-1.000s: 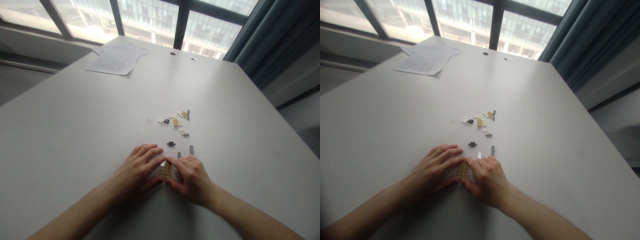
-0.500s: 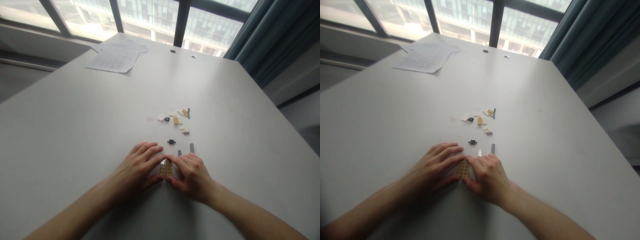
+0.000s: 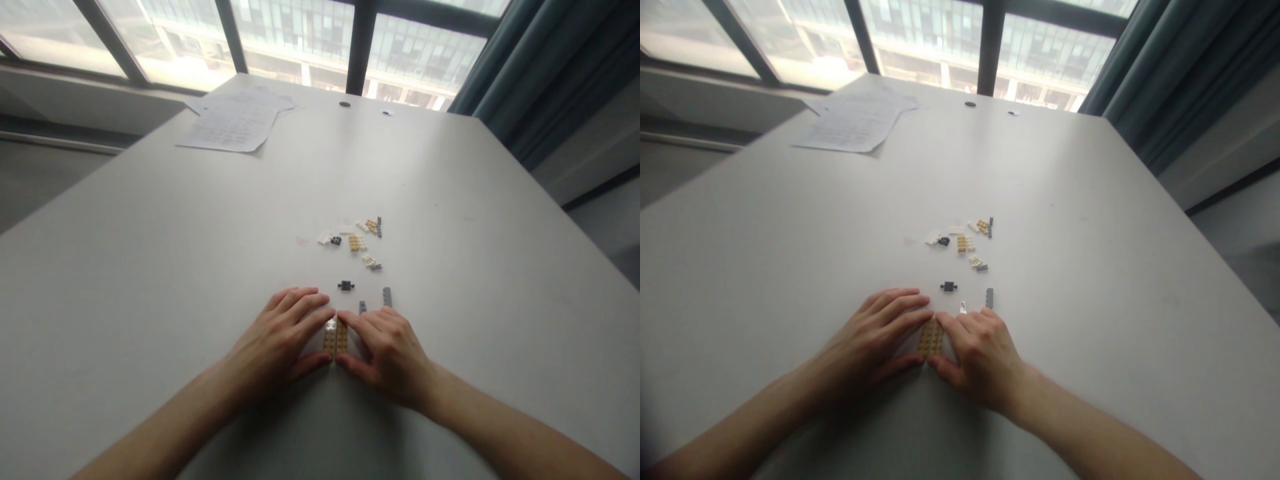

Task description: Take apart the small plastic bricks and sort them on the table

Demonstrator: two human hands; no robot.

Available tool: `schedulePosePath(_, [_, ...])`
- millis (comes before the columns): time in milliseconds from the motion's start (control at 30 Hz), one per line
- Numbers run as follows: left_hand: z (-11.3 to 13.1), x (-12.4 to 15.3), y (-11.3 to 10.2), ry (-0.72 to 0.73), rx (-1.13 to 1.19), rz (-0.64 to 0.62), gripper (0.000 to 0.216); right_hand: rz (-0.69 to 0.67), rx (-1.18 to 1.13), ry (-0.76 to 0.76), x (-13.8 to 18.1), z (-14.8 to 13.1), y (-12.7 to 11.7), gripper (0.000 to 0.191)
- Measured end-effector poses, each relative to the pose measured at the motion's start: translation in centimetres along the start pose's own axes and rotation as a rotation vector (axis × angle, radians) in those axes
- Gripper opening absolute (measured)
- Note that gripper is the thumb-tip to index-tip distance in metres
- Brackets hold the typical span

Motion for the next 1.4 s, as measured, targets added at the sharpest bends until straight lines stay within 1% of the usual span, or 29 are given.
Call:
schedulePosePath(200, [0.0, 0.0, -0.1, 0.000, -0.008, 0.008, 0.042, 0.020, -0.010, 0.005, -0.1, -0.1, -0.1, 0.044])
schedulePosePath(400, [-0.1, 0.1, 0.0, 0.000, -0.029, 0.017, 0.045, 0.009, -0.024, 0.020, 0.0, 0.0, 0.1, 0.047])
schedulePosePath(667, [0.0, 0.0, -0.3, -0.006, 0.004, 0.018, 0.056, 0.012, -0.083, 0.035, -0.1, 0.1, -0.1, 0.054])
schedulePosePath(733, [-0.1, -0.1, -0.5, -0.017, 0.012, 0.021, 0.057, 0.013, -0.101, 0.053, -0.1, 0.2, -0.3, 0.053])
schedulePosePath(833, [-0.4, 0.0, -0.4, -0.043, 0.002, 0.017, 0.054, 0.000, -0.119, 0.084, 0.0, 0.2, -0.3, 0.049])
schedulePosePath(967, [-0.7, 0.2, -0.2, -0.047, 0.000, 0.035, 0.053, 0.015, -0.212, 0.105, 0.0, 0.3, -0.7, 0.050])
schedulePosePath(1100, [-1.0, 0.1, -0.4, -0.084, 0.041, 0.012, 0.058, -0.029, -0.313, 0.145, 0.4, 1.2, -1.7, 0.050])
schedulePosePath(1167, [-1.7, -0.5, -1.0, -0.147, 0.074, -0.008, 0.051, -0.027, -0.334, 0.185, 1.1, 2.5, -2.7, 0.046])
schedulePosePath(1267, [-3.8, -2.6, -2.2, -0.207, 0.077, -0.015, 0.037, 0.037, -0.316, 0.246, 2.7, 5.0, -4.3, 0.037])
schedulePosePath(1333, [-5.6, -4.5, -2.9, -0.200, 0.018, -0.001, 0.035, 0.083, -0.311, 0.293, 4.1, 6.6, -5.0, 0.034])
schedulePosePath(1400, [-8.1, -6.4, -2.8, -0.223, -0.040, -0.020, 0.040, 0.112, -0.308, 0.326, 5.5, 7.9, -5.3, 0.033])
Point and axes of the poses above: each hand's wrist, its own x-axis away from the middle knuckle, its own y-axis out of the palm, z = x × y, the point moved 8 cm from there along -x, towards the middle knuckle
